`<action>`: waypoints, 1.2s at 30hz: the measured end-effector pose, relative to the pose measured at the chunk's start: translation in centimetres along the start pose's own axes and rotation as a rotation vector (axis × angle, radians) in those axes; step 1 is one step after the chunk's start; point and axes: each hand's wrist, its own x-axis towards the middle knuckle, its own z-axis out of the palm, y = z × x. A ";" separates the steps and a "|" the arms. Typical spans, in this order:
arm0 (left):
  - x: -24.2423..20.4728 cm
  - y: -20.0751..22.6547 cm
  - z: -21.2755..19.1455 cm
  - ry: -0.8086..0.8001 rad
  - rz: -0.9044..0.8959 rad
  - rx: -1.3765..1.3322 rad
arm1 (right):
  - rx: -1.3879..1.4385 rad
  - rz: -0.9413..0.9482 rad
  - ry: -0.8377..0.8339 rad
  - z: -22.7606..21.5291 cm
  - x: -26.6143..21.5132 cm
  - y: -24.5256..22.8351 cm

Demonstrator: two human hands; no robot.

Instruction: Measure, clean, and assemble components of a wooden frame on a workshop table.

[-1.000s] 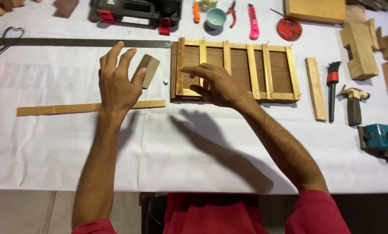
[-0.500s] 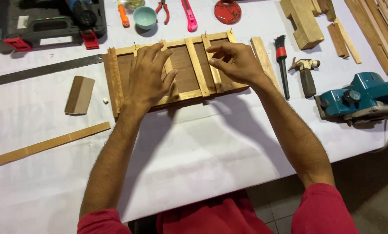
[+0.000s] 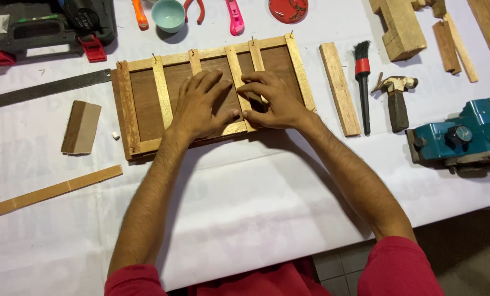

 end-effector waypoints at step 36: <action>1.6 -1.2 -0.7 -0.146 -0.065 -0.018 | -0.069 0.131 -0.328 -1.0 2.0 0.4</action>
